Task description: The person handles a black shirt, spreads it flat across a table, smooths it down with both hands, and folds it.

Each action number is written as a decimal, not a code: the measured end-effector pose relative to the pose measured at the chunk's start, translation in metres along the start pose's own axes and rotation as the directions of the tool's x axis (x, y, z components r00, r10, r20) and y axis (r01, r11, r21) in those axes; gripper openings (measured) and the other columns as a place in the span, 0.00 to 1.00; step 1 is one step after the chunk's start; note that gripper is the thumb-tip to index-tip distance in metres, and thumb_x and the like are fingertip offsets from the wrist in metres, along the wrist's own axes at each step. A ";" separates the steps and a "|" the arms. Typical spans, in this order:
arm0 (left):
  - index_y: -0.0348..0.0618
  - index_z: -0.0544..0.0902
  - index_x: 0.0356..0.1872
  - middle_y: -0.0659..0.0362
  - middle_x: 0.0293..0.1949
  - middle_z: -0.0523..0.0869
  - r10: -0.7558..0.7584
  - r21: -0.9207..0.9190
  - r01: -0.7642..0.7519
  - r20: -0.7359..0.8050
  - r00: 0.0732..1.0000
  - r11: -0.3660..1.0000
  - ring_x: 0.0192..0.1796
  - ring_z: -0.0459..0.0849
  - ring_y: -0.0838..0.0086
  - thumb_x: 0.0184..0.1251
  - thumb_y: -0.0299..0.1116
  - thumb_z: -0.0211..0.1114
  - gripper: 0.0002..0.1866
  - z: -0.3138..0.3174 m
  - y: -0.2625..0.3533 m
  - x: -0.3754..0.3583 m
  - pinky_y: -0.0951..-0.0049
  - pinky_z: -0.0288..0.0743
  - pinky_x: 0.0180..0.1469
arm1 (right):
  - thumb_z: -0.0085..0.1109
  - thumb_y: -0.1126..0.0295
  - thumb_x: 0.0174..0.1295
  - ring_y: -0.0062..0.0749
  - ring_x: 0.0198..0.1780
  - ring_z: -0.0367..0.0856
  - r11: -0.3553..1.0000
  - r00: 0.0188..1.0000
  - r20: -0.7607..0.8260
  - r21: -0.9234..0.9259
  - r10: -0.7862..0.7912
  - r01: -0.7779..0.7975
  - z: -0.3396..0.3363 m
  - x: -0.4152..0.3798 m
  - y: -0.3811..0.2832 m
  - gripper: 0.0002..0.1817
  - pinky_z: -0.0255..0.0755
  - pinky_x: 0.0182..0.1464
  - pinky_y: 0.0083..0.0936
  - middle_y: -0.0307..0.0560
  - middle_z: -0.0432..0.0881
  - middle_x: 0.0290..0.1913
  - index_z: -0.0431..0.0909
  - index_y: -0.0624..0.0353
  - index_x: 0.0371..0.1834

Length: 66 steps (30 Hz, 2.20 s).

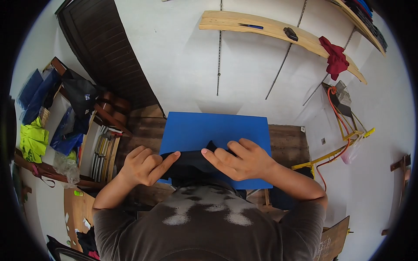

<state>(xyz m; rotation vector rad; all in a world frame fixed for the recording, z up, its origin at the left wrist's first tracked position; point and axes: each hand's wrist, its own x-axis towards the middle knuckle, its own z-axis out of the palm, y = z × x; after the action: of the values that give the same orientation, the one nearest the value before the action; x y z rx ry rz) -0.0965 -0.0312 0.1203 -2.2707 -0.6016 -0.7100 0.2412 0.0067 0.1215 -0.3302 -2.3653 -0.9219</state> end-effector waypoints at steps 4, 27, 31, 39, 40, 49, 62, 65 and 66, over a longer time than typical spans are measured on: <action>0.48 0.96 0.55 0.66 0.31 0.62 -0.015 -0.080 0.004 -0.136 0.991 0.997 0.26 0.65 0.78 0.40 0.31 0.69 0.32 -0.001 0.008 -0.009 0.75 0.62 0.30 | 0.66 0.75 0.64 0.28 0.41 0.74 0.998 0.998 -0.043 0.048 0.041 -0.039 -0.003 -0.009 -0.006 0.26 0.70 0.36 0.22 0.36 0.72 0.43 0.88 0.50 0.67; 0.52 0.78 0.24 0.66 0.30 0.69 0.018 -0.234 -0.088 -0.286 0.958 0.968 0.29 0.78 0.75 0.47 0.21 0.80 0.16 0.001 0.037 -0.034 0.76 0.68 0.28 | 0.74 0.70 0.34 0.37 0.26 0.79 0.903 0.855 -0.291 0.123 0.429 -0.411 0.023 -0.057 0.010 0.14 0.74 0.26 0.30 0.48 0.80 0.32 0.76 0.62 0.20; 0.54 0.71 0.23 0.66 0.30 0.73 0.014 -0.266 -0.102 -0.313 0.950 0.959 0.29 0.78 0.76 0.49 0.21 0.73 0.18 0.004 0.035 -0.034 0.76 0.68 0.30 | 0.72 0.71 0.37 0.39 0.28 0.82 0.858 0.826 -0.233 0.163 0.513 -0.487 0.030 -0.056 0.005 0.13 0.76 0.28 0.33 0.49 0.81 0.34 0.75 0.61 0.21; 0.45 0.83 0.50 0.58 0.37 0.78 -0.304 -0.282 0.385 0.291 0.907 0.879 0.28 0.84 0.66 0.56 0.25 0.69 0.18 0.011 0.013 -0.038 0.63 0.81 0.32 | 0.64 0.70 0.57 0.39 0.41 0.89 0.936 0.902 0.378 0.192 0.207 -0.295 0.019 -0.031 0.008 0.16 0.84 0.43 0.32 0.46 0.86 0.47 0.82 0.59 0.50; 0.45 0.83 0.50 0.58 0.37 0.78 -0.306 -0.278 0.385 0.288 0.907 0.880 0.28 0.84 0.66 0.56 0.25 0.69 0.18 0.015 0.012 -0.040 0.63 0.81 0.32 | 0.64 0.70 0.57 0.39 0.41 0.89 0.937 0.904 0.375 0.192 0.204 -0.291 0.021 -0.032 0.008 0.16 0.84 0.43 0.32 0.46 0.86 0.47 0.82 0.59 0.50; 0.74 0.71 0.84 0.58 0.37 0.74 -0.119 -0.151 0.215 0.480 0.869 0.965 0.26 0.82 0.71 0.68 0.23 0.63 0.43 0.013 -0.002 -0.030 0.70 0.83 0.30 | 0.58 0.71 0.70 0.37 0.43 0.90 0.944 0.839 0.543 0.281 -0.006 -0.175 0.011 -0.011 0.011 0.36 0.87 0.42 0.32 0.54 0.81 0.74 0.70 0.40 0.84; 0.89 0.64 0.86 0.56 0.40 0.73 -0.009 -0.101 0.078 0.555 0.832 0.992 0.19 0.72 0.76 0.68 0.24 0.62 0.49 0.016 -0.004 -0.011 0.74 0.77 0.23 | 0.61 0.77 0.66 0.50 0.59 0.90 0.971 0.794 0.606 0.156 0.050 -0.180 0.014 -0.004 0.006 0.46 0.91 0.45 0.33 0.57 0.56 0.90 0.61 0.37 0.89; 0.89 0.65 0.85 0.56 0.42 0.74 -0.025 -0.108 0.096 0.527 0.850 0.989 0.19 0.72 0.76 0.68 0.24 0.62 0.49 0.023 -0.003 -0.017 0.74 0.77 0.22 | 0.60 0.76 0.67 0.51 0.59 0.91 0.976 0.815 0.579 0.177 -0.001 -0.124 0.014 -0.006 0.007 0.46 0.92 0.44 0.33 0.55 0.55 0.90 0.61 0.32 0.89; 0.89 0.65 0.85 0.55 0.44 0.76 -0.033 -0.103 0.100 0.513 0.858 0.990 0.19 0.73 0.77 0.68 0.24 0.63 0.49 0.024 -0.002 -0.017 0.74 0.78 0.22 | 0.59 0.76 0.68 0.50 0.59 0.91 0.983 0.822 0.569 0.165 -0.027 -0.082 0.013 -0.007 0.008 0.46 0.92 0.44 0.33 0.54 0.54 0.91 0.61 0.28 0.89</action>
<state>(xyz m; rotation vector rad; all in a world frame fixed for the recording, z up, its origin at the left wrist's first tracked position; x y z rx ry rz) -0.1031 -0.0165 0.0961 -2.5825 -0.9061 -0.1615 0.2442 0.0211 0.1136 -0.6401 -2.9577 -0.6364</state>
